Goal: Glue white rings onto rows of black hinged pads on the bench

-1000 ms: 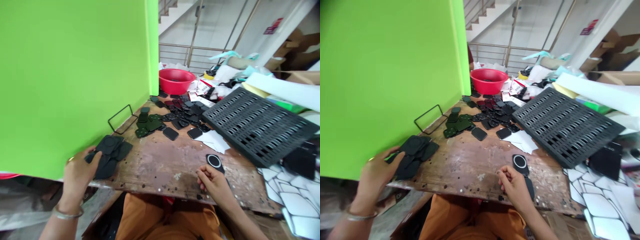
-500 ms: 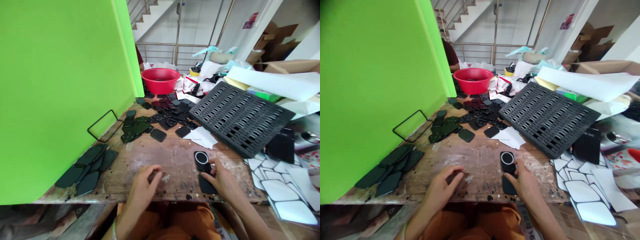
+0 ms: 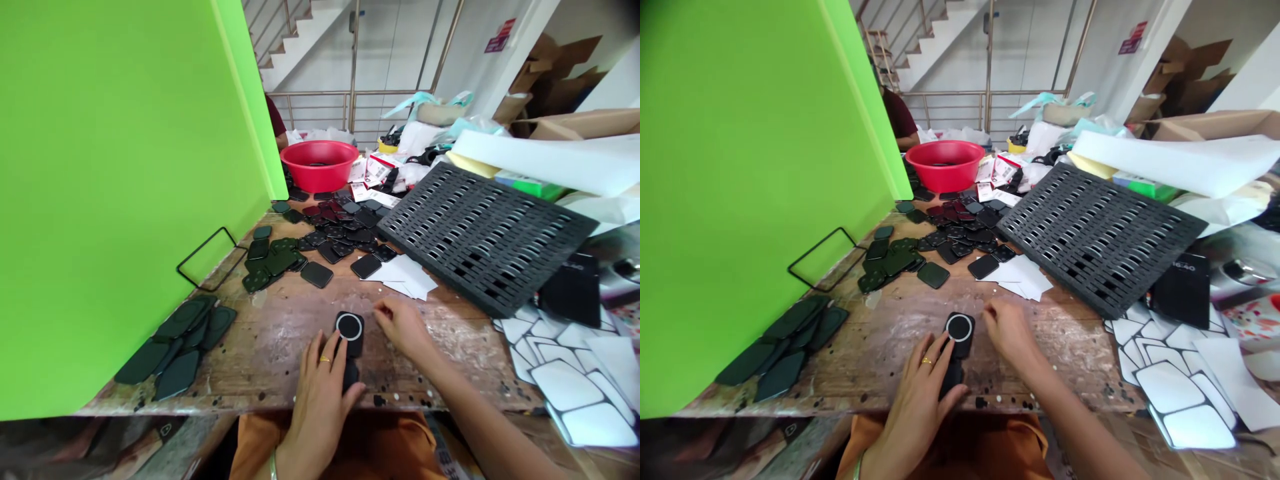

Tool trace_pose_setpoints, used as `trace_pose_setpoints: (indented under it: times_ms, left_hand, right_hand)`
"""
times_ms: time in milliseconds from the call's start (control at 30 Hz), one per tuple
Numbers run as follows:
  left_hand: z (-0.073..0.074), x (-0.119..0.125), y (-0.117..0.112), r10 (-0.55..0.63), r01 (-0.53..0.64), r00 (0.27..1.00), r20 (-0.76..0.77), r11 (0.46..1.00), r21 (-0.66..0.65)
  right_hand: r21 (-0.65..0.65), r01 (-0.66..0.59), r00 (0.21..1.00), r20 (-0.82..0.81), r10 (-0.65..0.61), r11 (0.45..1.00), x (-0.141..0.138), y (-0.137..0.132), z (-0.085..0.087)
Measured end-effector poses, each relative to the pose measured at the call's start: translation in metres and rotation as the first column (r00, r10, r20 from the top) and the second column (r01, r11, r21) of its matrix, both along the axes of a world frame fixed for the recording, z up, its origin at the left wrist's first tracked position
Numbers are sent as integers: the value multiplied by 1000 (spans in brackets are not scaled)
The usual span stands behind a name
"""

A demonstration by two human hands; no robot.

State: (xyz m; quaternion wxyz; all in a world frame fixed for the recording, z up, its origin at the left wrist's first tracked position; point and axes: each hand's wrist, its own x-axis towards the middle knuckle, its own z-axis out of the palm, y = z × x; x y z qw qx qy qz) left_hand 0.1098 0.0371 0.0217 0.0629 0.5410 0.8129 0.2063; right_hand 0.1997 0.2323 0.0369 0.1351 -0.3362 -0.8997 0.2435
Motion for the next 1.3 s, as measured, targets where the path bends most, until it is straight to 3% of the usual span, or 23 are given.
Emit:
trace_pose_setpoints:
  times_ms: [133, 267, 533, 733, 800, 833, 900, 933, 967, 1033, 1067, 1100, 1133, 1200, 1267, 1300]
  left_hand:
    - [2, -9, -2, -13, 10, 997, -75, 999, -42]
    - [5, -20, -5, -12, 6, 996, -92, 997, -71]
    - [7, -20, -8, 4, -11, 998, -69, 995, -99]
    - [7, -20, -10, 18, -15, 998, 66, 999, -49]
    - [12, -21, -10, 27, -32, 981, 191, 999, 19]
    - [16, -22, -10, 34, -55, 961, 276, 996, 70]
    - [24, -25, -7, 55, -157, 867, 495, 973, 168]
    - [29, -26, -5, 45, -220, 775, 630, 954, 203]
    - [34, -29, -4, 5, -273, 646, 763, 935, 225]
    - [40, -33, -1, -122, -360, 309, 943, 903, 235]
    - [42, -36, -1, -182, -397, 146, 973, 890, 226]
    - [43, -38, -2, -222, -434, 17, 975, 877, 207]
    - [44, -39, -3, -237, -470, -69, 969, 865, 177]
    - [44, -41, -8, -222, -524, -151, 963, 844, 112]
    - [43, -43, -14, -199, -550, -153, 968, 831, 84]
    - [42, -43, -17, -182, -555, -137, 974, 828, 77]
  right_hand:
    - [178, 106, 992, 51, -117, 978, -12, 58, -9]
    - [265, 53, 988, 125, -89, 963, -18, 82, -17]
    - [377, -91, 984, 178, 25, 922, -13, 68, -16]
    - [421, 30, 999, -25, -21, 906, -7, 59, 8]
    - [326, 110, 980, -192, -48, 939, -7, 43, 22]
    - [208, 128, 958, -279, -66, 970, -8, 32, 28]
    - [-148, 70, 905, -406, -126, 986, -12, 5, 36]
    - [-334, -2, 891, -429, -150, 943, -14, -9, 38]
    - [-485, -78, 889, -428, -159, 871, -17, -22, 39]
    - [-679, -193, 894, -419, -157, 709, -23, -47, 37]
    - [-722, -231, 897, -418, -146, 653, -25, -57, 35]
    - [-732, -257, 896, -425, -128, 631, -28, -65, 32]
    - [-711, -273, 893, -438, -103, 648, -29, -72, 30]
    - [-556, -287, 885, -465, -6, 780, -31, -79, 27]
    - [-270, -288, 873, -468, 136, 919, -33, -80, 26]
    - [-119, -285, 867, -456, 202, 951, -33, -79, 27]
